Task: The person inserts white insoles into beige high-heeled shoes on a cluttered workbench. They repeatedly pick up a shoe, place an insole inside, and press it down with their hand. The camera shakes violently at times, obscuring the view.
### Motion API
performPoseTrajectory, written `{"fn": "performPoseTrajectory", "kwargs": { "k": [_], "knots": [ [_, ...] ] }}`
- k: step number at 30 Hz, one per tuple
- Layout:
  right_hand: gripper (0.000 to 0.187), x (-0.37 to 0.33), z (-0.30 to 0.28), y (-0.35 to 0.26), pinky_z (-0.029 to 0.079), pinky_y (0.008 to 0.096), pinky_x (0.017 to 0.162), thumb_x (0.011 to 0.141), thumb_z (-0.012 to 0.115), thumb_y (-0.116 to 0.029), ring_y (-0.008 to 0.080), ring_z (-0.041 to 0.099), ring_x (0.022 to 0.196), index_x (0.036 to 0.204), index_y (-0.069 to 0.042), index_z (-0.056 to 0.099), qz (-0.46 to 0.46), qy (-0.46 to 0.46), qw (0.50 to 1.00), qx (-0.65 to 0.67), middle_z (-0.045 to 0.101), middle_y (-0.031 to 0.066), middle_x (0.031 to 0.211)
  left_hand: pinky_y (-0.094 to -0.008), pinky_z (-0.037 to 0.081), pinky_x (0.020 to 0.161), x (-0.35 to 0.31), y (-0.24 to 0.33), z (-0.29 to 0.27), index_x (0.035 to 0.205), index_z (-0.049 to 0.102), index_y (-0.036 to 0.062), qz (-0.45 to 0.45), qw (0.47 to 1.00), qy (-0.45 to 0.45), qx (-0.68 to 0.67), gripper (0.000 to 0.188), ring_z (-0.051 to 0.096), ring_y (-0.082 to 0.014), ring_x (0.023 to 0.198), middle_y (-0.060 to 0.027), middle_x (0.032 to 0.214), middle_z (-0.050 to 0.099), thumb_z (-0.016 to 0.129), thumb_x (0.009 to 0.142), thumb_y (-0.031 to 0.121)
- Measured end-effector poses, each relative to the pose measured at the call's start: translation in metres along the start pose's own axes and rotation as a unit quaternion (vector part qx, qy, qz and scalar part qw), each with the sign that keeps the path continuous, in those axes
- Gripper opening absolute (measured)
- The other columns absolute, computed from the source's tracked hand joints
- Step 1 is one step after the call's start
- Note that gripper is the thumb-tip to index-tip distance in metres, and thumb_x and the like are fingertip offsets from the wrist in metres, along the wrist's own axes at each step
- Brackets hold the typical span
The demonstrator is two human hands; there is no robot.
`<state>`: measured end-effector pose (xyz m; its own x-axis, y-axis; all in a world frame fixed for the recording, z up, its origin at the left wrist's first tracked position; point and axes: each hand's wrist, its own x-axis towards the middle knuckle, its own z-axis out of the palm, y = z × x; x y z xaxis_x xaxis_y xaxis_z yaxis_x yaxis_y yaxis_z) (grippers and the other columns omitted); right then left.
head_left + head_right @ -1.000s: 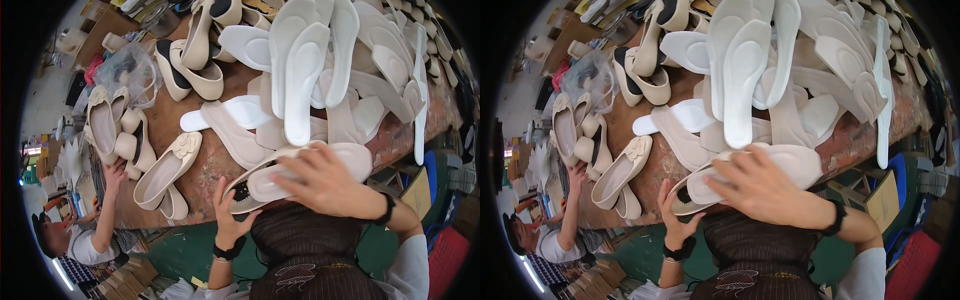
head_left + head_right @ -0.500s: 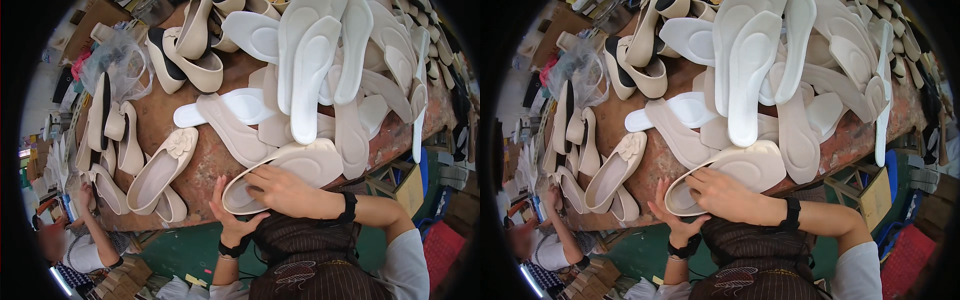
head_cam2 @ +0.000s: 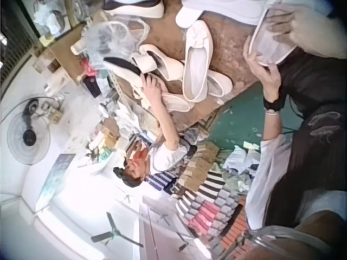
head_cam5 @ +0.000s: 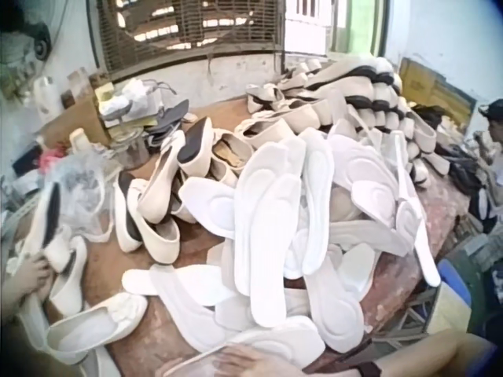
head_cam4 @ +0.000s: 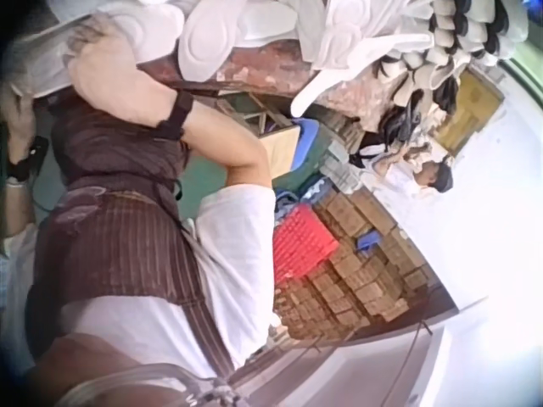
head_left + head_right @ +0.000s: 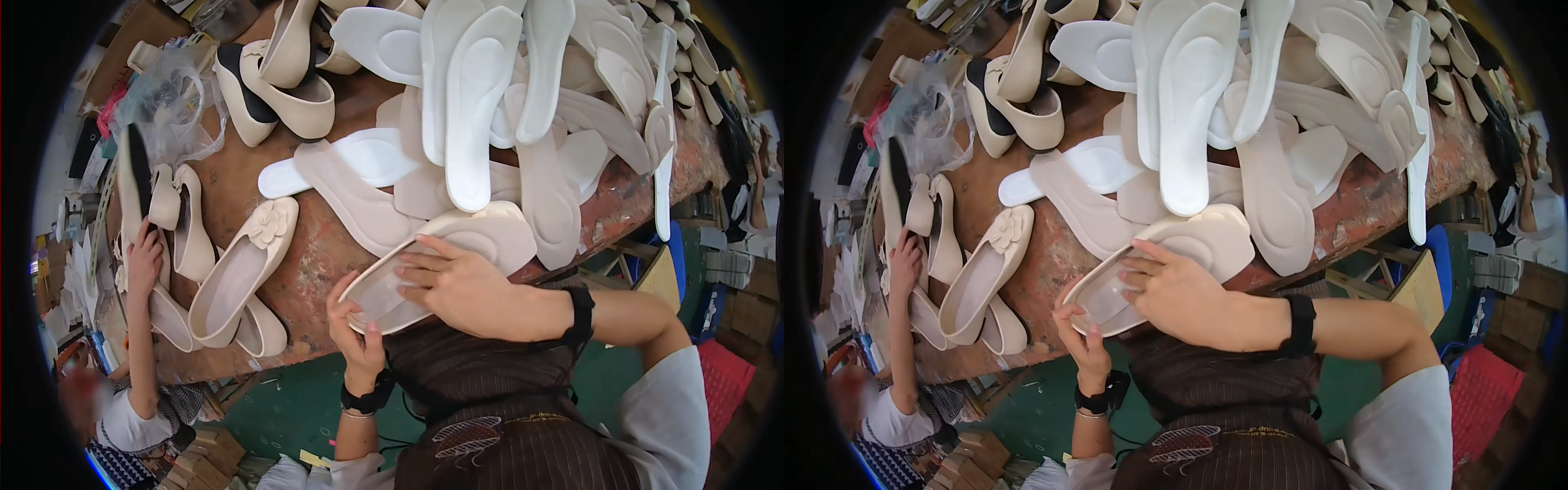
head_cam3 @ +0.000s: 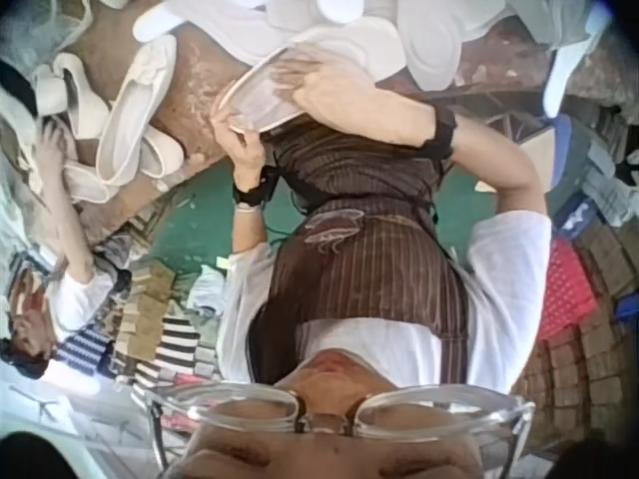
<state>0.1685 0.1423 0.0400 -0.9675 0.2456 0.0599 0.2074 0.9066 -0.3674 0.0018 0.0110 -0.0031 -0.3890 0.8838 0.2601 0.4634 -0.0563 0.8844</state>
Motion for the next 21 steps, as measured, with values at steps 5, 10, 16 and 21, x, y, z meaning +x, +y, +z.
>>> {"fn": "performPoseTrajectory", "kwargs": {
  "k": [5, 10, 16, 21],
  "knots": [
    [0.027, -0.016, -0.016, 0.002, 0.026, 0.0463, 0.116, 0.071, 0.063, -0.013, 0.0271, 0.058, 0.120, 0.095, -0.004, 0.072, 0.070, 0.084, 0.994, 0.025, 0.069, 0.0146, 0.108, -0.0502, 0.027, 0.112, -0.003, 0.033, 0.007, 0.109, 0.039, 0.0032, -0.029, 0.996, -0.045, 0.075, 0.043, 0.035, -0.0405, 0.135, -0.0286, 0.150, 0.028, 0.065, 0.084, 0.026],
    [0.044, -0.041, -0.059, 0.034, 0.045, 0.0478, 0.094, 0.077, 0.071, -0.010, 0.0354, 0.060, 0.104, 0.119, -0.005, 0.061, 0.359, 0.266, 0.892, -0.064, 0.059, 0.0155, 0.117, -0.0471, 0.045, 0.095, -0.028, 0.087, 0.041, 0.130, 0.051, 0.0002, 0.016, 0.937, -0.243, 0.251, 0.062, 0.049, -0.0487, 0.119, -0.0283, 0.150, 0.034, 0.076, 0.073, 0.007],
    [0.034, -0.079, -0.082, -0.002, 0.050, 0.0456, 0.091, 0.071, 0.076, -0.003, 0.0371, 0.060, 0.114, 0.098, 0.000, 0.056, 0.268, 0.206, 0.919, 0.201, 0.060, 0.0198, 0.121, -0.0367, 0.051, 0.054, -0.024, 0.118, 0.089, 0.092, 0.068, 0.0054, 0.088, 0.889, -0.327, 0.309, 0.035, 0.061, -0.0244, 0.059, -0.0165, 0.103, 0.065, 0.077, 0.067, 0.027],
    [0.047, -0.111, -0.024, -0.028, 0.035, 0.0539, 0.109, 0.073, 0.062, -0.004, 0.0396, 0.054, 0.123, 0.120, 0.003, 0.056, 0.201, 0.131, 0.969, 0.056, 0.054, 0.0249, 0.132, -0.0352, 0.049, 0.049, -0.039, 0.104, 0.098, 0.081, 0.066, 0.0066, 0.054, 0.879, -0.356, 0.313, 0.027, 0.063, -0.0227, 0.055, -0.0149, 0.084, 0.065, 0.076, 0.067, 0.028]
  ]
}}
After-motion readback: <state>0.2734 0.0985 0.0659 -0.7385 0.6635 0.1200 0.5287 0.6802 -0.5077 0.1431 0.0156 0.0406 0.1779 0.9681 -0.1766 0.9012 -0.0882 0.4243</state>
